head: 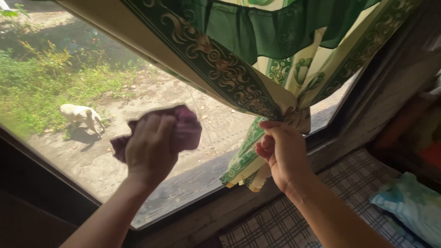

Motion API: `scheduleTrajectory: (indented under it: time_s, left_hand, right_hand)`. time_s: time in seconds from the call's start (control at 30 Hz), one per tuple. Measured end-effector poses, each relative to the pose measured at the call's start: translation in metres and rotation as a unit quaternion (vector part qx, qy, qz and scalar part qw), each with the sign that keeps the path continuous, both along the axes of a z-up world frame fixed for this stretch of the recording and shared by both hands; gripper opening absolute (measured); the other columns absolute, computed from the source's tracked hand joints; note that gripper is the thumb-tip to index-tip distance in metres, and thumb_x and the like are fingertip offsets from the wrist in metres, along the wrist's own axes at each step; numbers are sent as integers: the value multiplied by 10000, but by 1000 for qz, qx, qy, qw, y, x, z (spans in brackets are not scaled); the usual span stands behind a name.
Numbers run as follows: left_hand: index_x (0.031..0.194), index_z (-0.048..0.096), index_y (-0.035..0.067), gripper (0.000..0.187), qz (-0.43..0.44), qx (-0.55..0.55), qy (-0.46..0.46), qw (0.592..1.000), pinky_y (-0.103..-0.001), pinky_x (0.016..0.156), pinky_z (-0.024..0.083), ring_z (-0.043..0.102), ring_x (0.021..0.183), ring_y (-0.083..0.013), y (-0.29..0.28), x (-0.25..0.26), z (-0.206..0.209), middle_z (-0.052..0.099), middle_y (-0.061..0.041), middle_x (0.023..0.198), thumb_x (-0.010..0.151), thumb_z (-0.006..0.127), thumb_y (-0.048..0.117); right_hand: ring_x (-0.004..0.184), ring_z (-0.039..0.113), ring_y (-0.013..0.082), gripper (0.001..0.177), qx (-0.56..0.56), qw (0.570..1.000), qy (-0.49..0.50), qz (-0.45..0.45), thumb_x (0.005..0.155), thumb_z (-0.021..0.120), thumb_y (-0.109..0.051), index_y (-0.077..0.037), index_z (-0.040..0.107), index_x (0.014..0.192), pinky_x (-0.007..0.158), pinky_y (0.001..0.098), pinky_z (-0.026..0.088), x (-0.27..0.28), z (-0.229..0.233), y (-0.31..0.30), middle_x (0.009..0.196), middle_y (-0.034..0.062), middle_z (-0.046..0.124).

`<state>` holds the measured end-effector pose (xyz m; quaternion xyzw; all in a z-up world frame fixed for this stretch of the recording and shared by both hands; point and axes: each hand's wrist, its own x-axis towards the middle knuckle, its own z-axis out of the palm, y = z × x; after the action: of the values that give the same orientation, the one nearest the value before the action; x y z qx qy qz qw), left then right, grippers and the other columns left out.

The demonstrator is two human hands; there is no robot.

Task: Wiping a glass window with a cloth.

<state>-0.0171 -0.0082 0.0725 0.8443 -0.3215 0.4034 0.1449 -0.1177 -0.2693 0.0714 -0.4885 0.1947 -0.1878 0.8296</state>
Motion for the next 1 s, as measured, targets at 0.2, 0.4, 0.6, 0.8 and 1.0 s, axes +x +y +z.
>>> scheduleTrajectory:
  time_s: [0.2, 0.4, 0.6, 0.8, 1.0]
  left_hand:
    - [968, 565, 147, 174, 11, 19, 6, 1000, -397, 644, 534, 642, 825, -252, -4, 13, -44, 618, -66, 915, 869, 695, 87]
    - [1001, 567, 132, 215, -33, 21, 50, 998, -402, 640, 546, 655, 872, -277, -7, 11, -67, 634, -85, 970, 827, 671, 61]
    - [1042, 569, 136, 217, 8, -43, -63, 997, -444, 675, 529, 654, 913, -306, -19, 1, 13, 628, -95, 979, 879, 713, 140]
    - [1062, 612, 135, 346, 0, 24, 71, 997, -448, 690, 542, 658, 926, -345, -28, 2, -53, 651, -99, 997, 730, 692, 81]
    - [1115, 626, 117, 277, -44, -34, -24, 998, -441, 769, 550, 664, 982, -322, -52, 12, -6, 670, -117, 1066, 852, 711, 109]
  right_hand:
    - [634, 537, 132, 196, 8, 1000, -9, 9, 939, 492, -37, -62, 677, 999, 693, 334, 530, 7, 2, 12, 667, -2, 532]
    - [637, 543, 135, 196, 4, 1000, 4, 20, 932, 500, -52, -61, 683, 1000, 702, 336, 527, -1, 4, 18, 654, -3, 518]
    - [606, 537, 145, 177, 8, 1000, 1, -14, 956, 504, -64, -48, 674, 1004, 656, 340, 512, -4, 0, 7, 658, 10, 539]
    - [608, 560, 157, 191, 9, 1000, -2, -25, 959, 487, -70, -47, 672, 997, 657, 336, 539, -22, 9, 10, 650, 16, 548]
    - [602, 564, 176, 198, -17, 997, 26, -66, 963, 493, -61, -33, 688, 985, 643, 338, 525, -35, 22, -6, 639, 23, 553]
